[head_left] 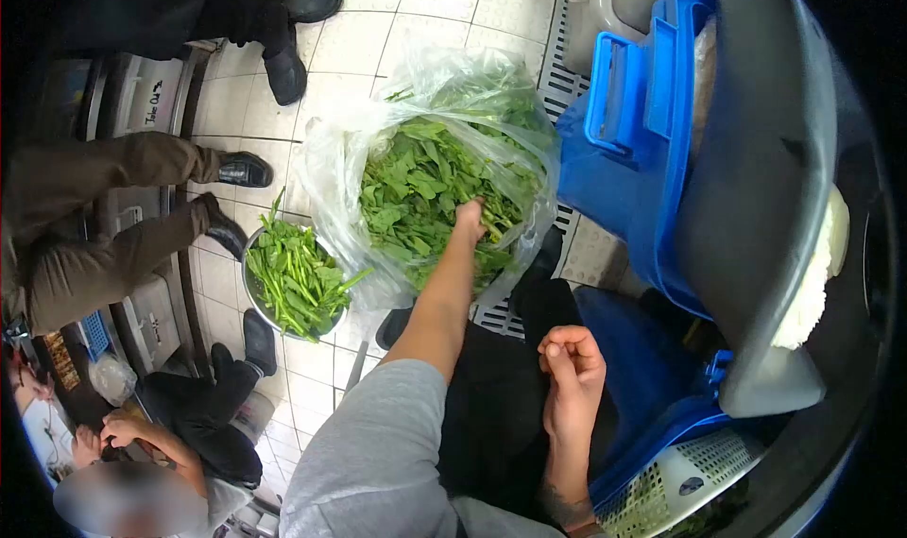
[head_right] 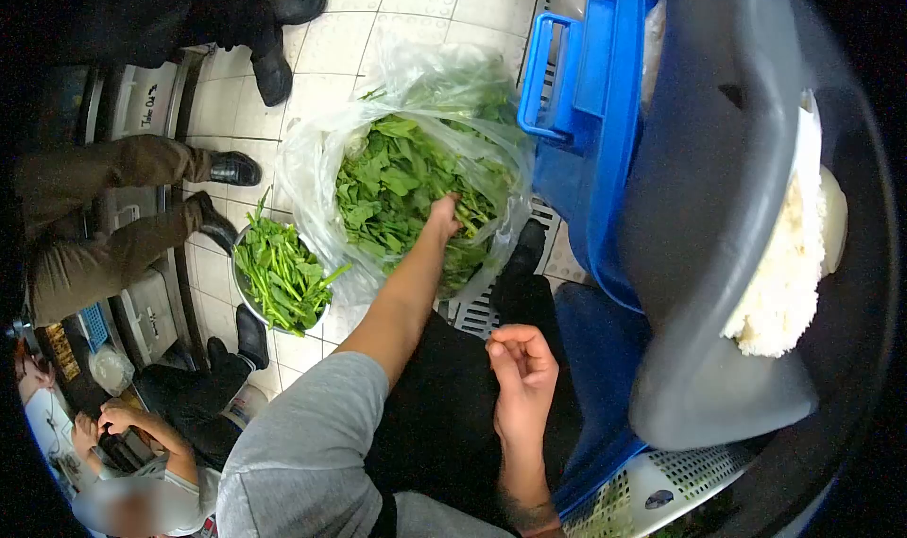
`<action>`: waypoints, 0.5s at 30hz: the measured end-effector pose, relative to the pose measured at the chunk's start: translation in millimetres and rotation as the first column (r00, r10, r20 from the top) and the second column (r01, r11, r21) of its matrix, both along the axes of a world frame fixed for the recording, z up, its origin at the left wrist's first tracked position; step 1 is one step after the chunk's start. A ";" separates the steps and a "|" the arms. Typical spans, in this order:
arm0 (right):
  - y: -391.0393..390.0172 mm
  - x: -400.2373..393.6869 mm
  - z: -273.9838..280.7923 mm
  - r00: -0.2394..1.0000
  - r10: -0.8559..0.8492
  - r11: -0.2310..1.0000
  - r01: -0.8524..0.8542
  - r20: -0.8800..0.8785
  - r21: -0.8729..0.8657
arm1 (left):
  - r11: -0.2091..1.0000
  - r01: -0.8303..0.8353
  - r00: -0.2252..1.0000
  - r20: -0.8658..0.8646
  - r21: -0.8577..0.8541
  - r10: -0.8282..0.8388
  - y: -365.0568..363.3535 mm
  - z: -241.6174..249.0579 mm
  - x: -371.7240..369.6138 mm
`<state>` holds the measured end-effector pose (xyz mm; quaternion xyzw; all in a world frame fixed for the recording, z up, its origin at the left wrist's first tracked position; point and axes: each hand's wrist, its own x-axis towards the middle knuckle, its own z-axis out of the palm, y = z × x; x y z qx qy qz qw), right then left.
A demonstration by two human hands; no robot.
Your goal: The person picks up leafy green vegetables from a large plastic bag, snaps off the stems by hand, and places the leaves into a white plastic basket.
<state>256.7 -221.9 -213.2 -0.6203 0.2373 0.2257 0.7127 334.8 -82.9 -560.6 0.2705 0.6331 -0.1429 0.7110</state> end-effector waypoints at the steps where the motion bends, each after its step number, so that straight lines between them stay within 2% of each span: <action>1: 0.1 -0.8 0.5 1.000 0.012 1.000 -0.012 -0.011 -0.016 | 0.999 0.036 0.998 -0.045 0.033 -0.035 0.6 5.3 0.8; 2: -0.6 -1.9 0.6 0.999 0.034 0.999 -0.034 -0.003 -0.033 | 0.995 0.075 0.993 -0.091 0.069 -0.069 3.3 12.5 0.3; 4: -0.3 -0.2 -0.8 0.997 0.078 0.995 -0.077 0.026 -0.056 | 0.938 0.329 0.940 -0.132 0.112 -0.314 19.0 11.7 -10.7; 6: 3.8 0.8 0.4 0.996 0.081 0.996 -0.079 0.029 -0.047 | 0.978 0.208 0.978 0.024 -0.001 -0.208 34.2 -8.3 -22.4; 9: 4.0 -2.8 -3.1 0.989 0.138 0.989 -0.134 0.058 -0.059 | 0.982 0.138 0.988 0.095 -0.131 -0.126 59.6 41.6 -30.0; 10: 2.5 -4.3 -4.8 0.984 0.165 0.985 -0.161 0.070 -0.057 | 0.919 0.180 0.978 0.165 -0.351 -0.128 75.6 49.9 -36.0; 11: 2.5 -5.7 -6.0 0.978 0.191 0.981 -0.187 0.081 -0.056 | 0.922 0.257 0.958 0.204 -0.291 -0.202 84.8 58.5 -44.8; 14: 2.4 -7.0 -7.5 0.972 0.218 0.974 -0.210 0.088 -0.091 | 0.879 0.473 0.840 0.336 -0.067 -0.426 97.9 146.5 -76.9; 15: 1.5 -7.9 -8.3 0.969 0.229 0.970 -0.220 0.092 -0.099 | 0.872 0.487 0.816 0.382 -0.047 -0.434 105.1 163.6 -92.1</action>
